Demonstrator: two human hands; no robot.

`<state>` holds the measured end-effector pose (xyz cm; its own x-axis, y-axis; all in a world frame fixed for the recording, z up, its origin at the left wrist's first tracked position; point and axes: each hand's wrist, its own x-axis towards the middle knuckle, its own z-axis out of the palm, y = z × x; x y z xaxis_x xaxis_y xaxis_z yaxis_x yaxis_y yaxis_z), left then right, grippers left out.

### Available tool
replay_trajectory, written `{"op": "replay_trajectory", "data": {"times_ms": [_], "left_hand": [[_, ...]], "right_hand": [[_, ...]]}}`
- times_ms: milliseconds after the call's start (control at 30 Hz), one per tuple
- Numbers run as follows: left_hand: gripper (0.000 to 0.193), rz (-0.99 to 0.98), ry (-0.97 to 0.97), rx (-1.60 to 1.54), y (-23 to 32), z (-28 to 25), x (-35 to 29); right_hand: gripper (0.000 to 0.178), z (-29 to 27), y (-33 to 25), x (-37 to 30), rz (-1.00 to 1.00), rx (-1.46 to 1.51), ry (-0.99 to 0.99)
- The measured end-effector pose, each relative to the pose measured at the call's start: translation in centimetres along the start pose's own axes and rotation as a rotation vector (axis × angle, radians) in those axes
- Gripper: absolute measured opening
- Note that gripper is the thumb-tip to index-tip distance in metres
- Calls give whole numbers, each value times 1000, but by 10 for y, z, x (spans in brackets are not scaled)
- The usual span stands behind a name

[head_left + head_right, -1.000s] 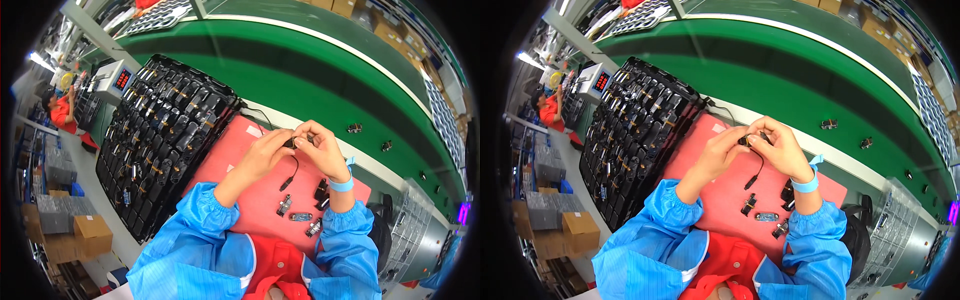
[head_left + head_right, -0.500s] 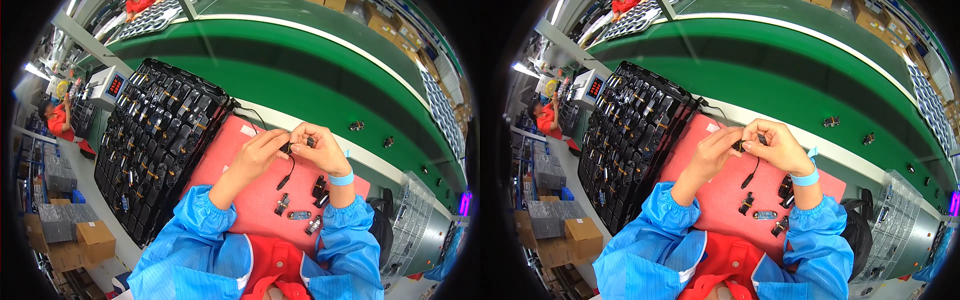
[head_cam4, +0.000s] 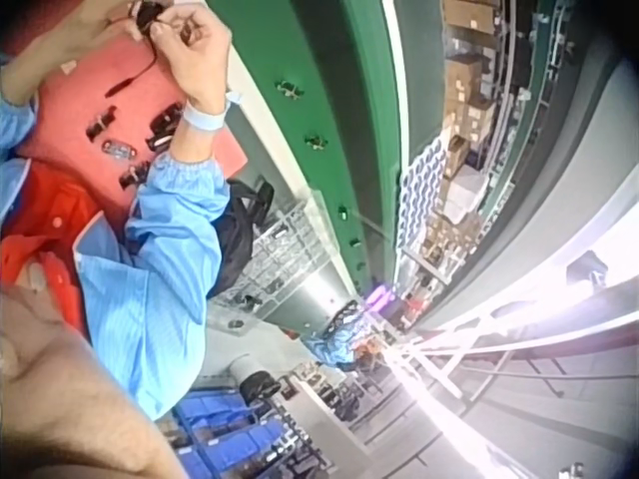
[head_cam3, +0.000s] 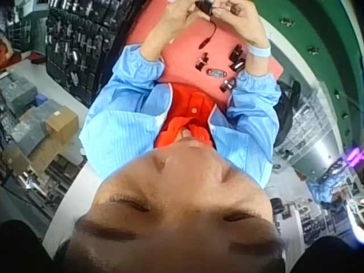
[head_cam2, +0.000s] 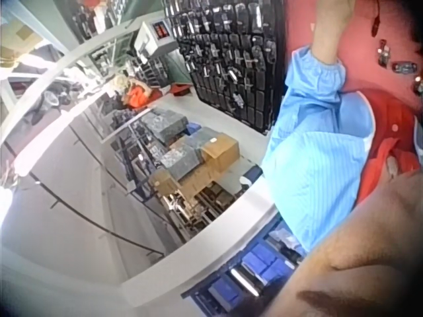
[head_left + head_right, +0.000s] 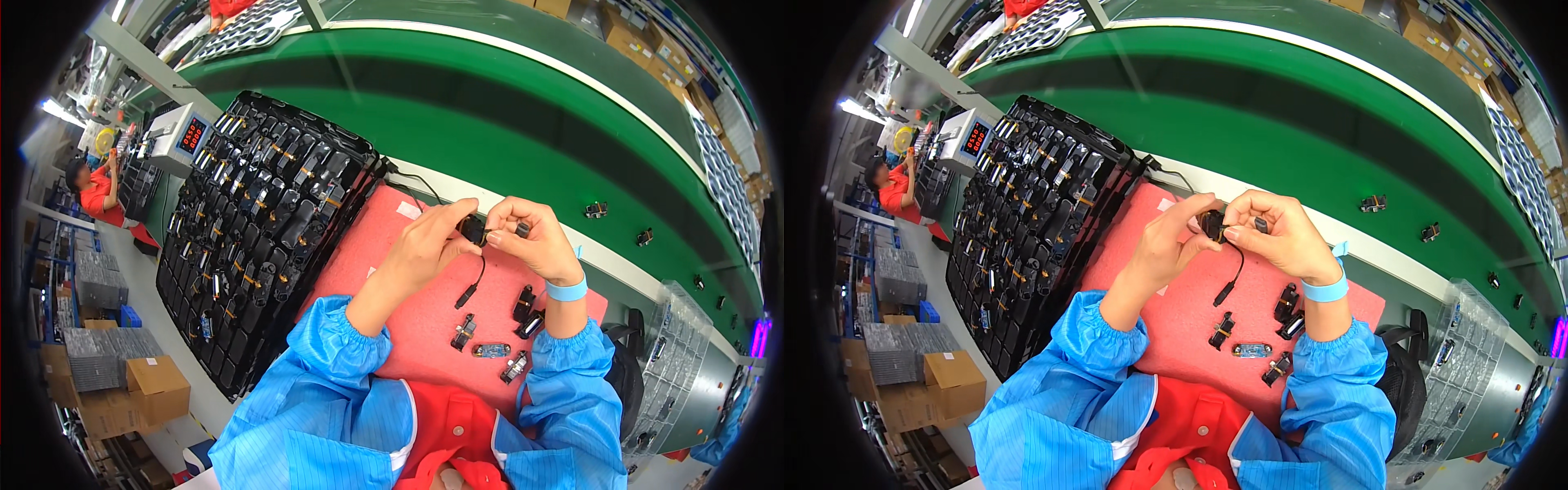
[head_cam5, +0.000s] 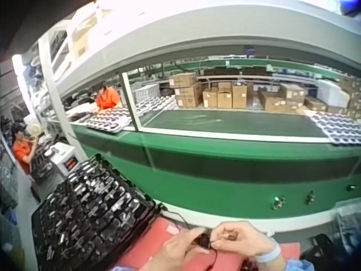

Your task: Assembling small electronic modules by plugging in connectors and components on a factory workstation.

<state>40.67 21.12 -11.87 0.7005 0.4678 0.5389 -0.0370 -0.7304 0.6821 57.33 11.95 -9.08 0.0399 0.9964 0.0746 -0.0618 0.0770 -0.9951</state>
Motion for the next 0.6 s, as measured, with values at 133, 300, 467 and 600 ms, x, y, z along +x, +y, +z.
{"op": "replay_trajectory", "data": {"times_ms": [133,300,467,600], "left_hand": [[53,57,-16,22,-6,3,1],[52,101,-17,42,-6,4,3],[46,73,38,-35,-7,7,5],[39,75,42,-50,-13,12,9]], "right_hand": [[9,-3,1,-1,18,11,-3],[8,-4,-4,-2,42,-14,-21],[9,-5,3,-2,28,18,3],[10,-9,7,-3,3,2,12]]}}
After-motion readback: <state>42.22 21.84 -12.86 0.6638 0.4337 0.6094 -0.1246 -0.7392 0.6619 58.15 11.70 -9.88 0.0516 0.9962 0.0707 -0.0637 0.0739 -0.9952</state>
